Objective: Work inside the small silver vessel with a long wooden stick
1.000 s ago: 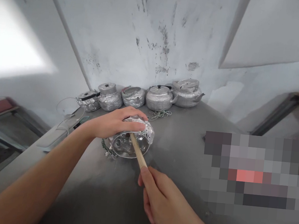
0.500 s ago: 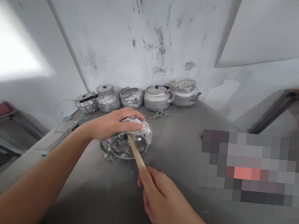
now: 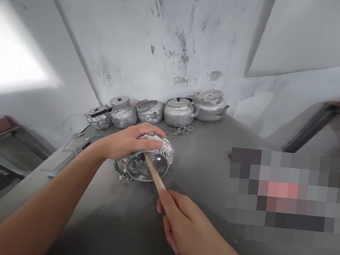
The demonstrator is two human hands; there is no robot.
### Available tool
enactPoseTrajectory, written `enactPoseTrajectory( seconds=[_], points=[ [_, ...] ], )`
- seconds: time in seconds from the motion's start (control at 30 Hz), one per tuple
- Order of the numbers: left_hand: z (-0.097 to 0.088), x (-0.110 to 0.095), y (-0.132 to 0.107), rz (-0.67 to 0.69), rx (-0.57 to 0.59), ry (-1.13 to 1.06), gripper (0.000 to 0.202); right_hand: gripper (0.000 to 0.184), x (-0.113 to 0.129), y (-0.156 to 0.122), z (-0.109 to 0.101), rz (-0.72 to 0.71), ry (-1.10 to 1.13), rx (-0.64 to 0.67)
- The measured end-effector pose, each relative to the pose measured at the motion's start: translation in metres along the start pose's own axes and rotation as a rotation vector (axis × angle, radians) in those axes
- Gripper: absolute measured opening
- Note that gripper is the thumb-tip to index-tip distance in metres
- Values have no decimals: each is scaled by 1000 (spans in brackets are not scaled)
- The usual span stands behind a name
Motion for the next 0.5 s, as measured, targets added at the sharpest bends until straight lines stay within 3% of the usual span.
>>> enactPoseTrajectory(
  seconds=[0.5],
  points=[
    [1,0,0,-12,-5,18,56,36,-4,-3,-1,-21,1,-29]
  ],
)
Point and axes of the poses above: each hand's wrist, its own y-axis towards the middle knuckle, its own z-axis out of the palm, x = y × z, the point moved 3 cm from there along y, towards the middle knuckle, and after that the axes turned 4 degrees about -z, right-handed, at the moved point
